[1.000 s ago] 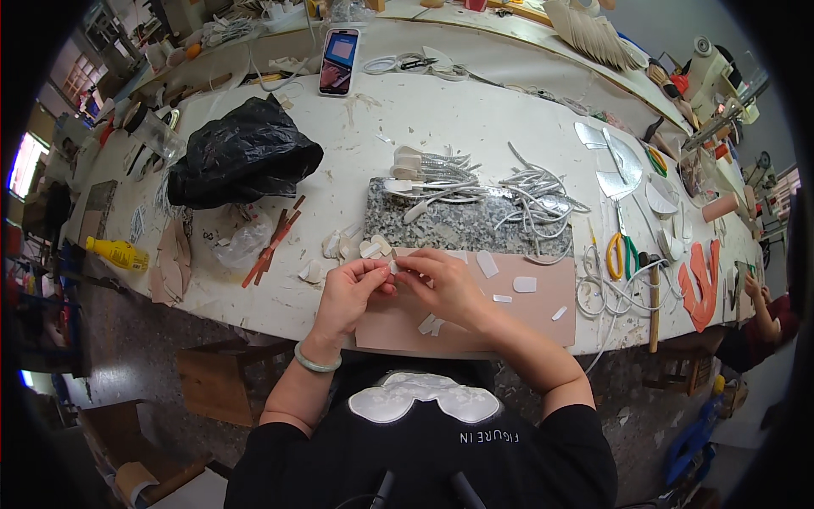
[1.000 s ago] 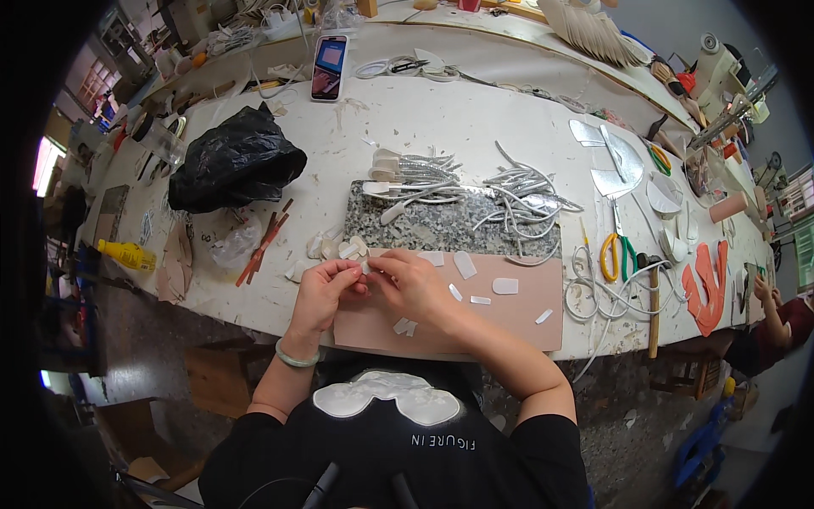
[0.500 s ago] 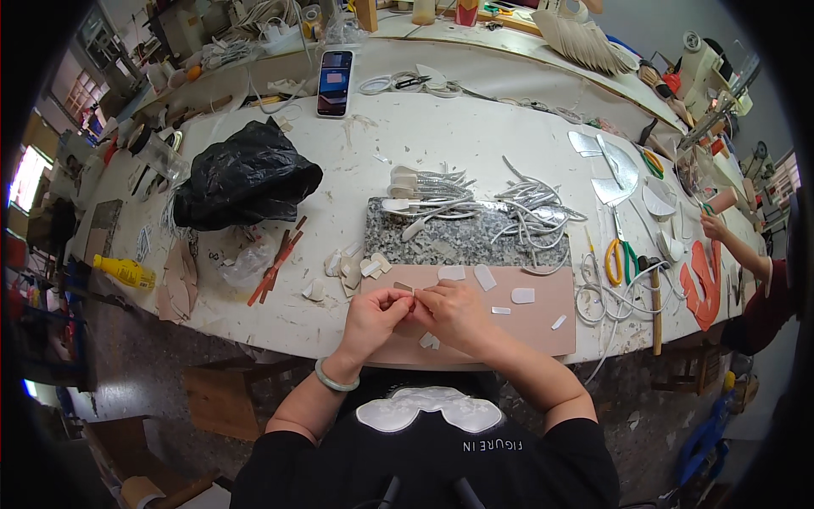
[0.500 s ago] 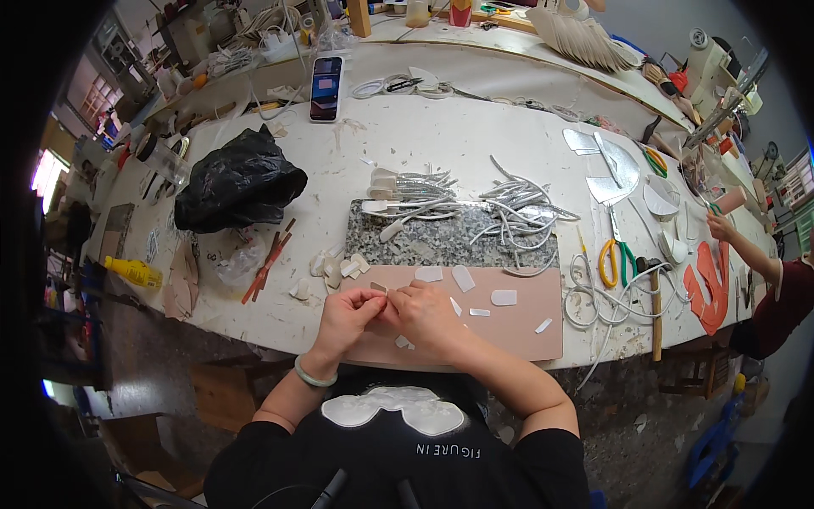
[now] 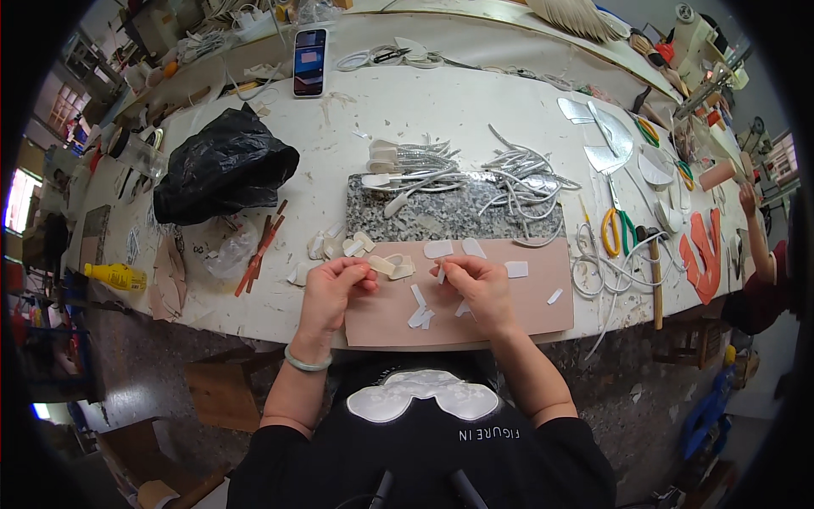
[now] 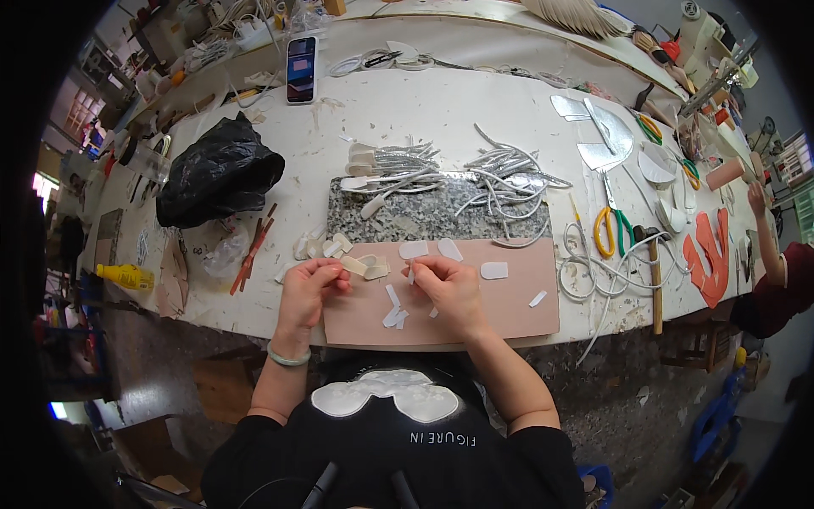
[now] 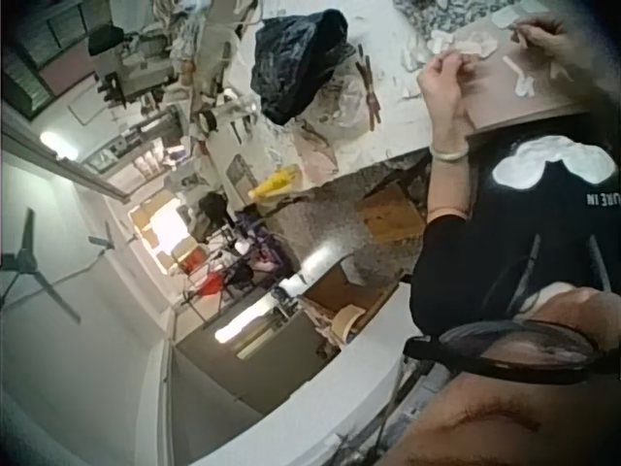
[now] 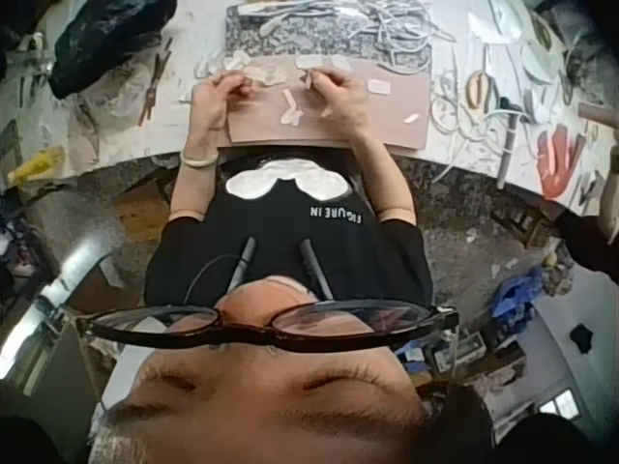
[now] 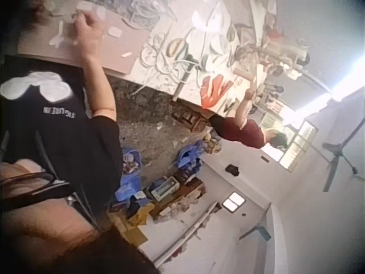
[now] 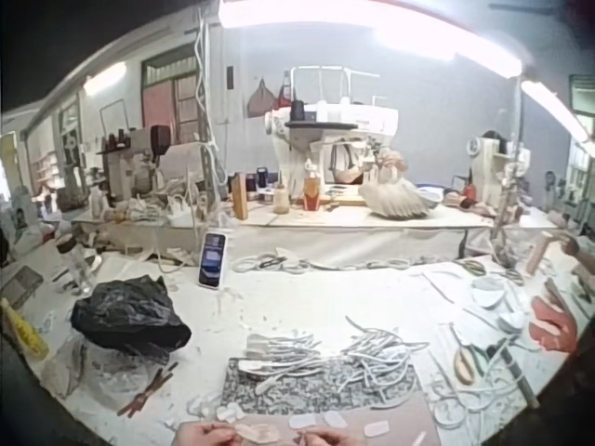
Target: The person sits at a cluttered workbench and repeatedly picks up small white plastic pieces and thin silver wires. They insert the wires into the plastic pieces by hand, creating small assembled units. The person places the finished units on a pink cutting mat on the table.
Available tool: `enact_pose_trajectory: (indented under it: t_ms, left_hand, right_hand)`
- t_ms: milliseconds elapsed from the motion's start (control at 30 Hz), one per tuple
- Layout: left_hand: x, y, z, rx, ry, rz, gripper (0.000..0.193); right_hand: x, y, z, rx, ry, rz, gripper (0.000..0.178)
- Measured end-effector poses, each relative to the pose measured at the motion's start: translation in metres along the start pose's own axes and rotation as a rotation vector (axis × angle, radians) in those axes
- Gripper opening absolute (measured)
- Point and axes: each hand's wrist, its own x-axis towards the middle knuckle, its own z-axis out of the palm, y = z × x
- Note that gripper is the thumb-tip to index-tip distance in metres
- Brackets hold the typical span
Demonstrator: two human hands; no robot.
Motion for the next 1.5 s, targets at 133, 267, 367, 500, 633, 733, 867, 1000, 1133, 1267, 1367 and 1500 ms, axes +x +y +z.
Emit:
enact_pose_trajectory:
  t_ms: [133,267,367,500,633,733,867,1000,1133,1267,1367,1500]
  left_hand:
    - [-0.003,0.005,-0.002,-0.073,-0.001,-0.025,0.014]
    - [-0.006,0.009,0.006,-0.097,-0.083,-0.067,0.014]
    - [-0.007,0.009,0.007,-0.085,-0.128,-0.092,0.015]
    - [-0.012,0.012,0.001,-0.095,-0.053,-0.059,0.014]
    - [-0.015,0.02,-0.01,-0.129,0.018,-0.023,0.015]
    - [-0.016,0.015,0.003,-0.171,-0.005,-0.069,0.014]
    - [-0.013,0.002,0.021,-0.191,-0.074,-0.133,0.015]
    - [-0.009,-0.007,0.032,-0.075,-0.191,0.02,0.014]
    - [-0.017,-0.001,0.062,-0.123,-0.241,0.31,0.02]
    - [-0.012,-0.013,0.055,0.142,-0.354,0.38,0.023]
    - [-0.011,-0.01,0.061,0.14,-0.282,0.245,0.025]
    - [-0.008,-0.002,0.053,0.123,-0.26,0.191,0.023]
  right_hand:
    - [-0.008,-0.008,-0.015,-0.436,-0.228,0.05,0.018]
    - [-0.003,-0.014,0.0,-0.669,-0.208,-0.333,0.026]
    - [0.005,-0.027,0.02,-0.394,-0.11,-0.412,0.027]
    - [0.023,-0.006,0.016,-0.373,-0.156,-0.336,0.016]
    - [0.013,-0.019,0.016,-0.769,-0.27,-0.342,0.015]
    - [0.009,-0.026,0.027,-0.805,-0.089,-0.604,0.021]
    - [0.002,-0.033,0.029,-0.647,-0.22,-0.816,0.027]
    - [0.001,-0.026,0.01,-0.499,-0.215,-0.726,0.03]
    - [-0.01,-0.014,-0.001,0.077,-0.286,-0.192,0.014]
    - [-0.019,-0.023,-0.008,0.099,-0.283,-0.068,0.022]
    - [-0.008,-0.031,-0.028,-0.405,-0.091,-0.414,0.021]
    - [0.037,-0.055,-0.091,-0.891,0.409,-0.64,0.015]
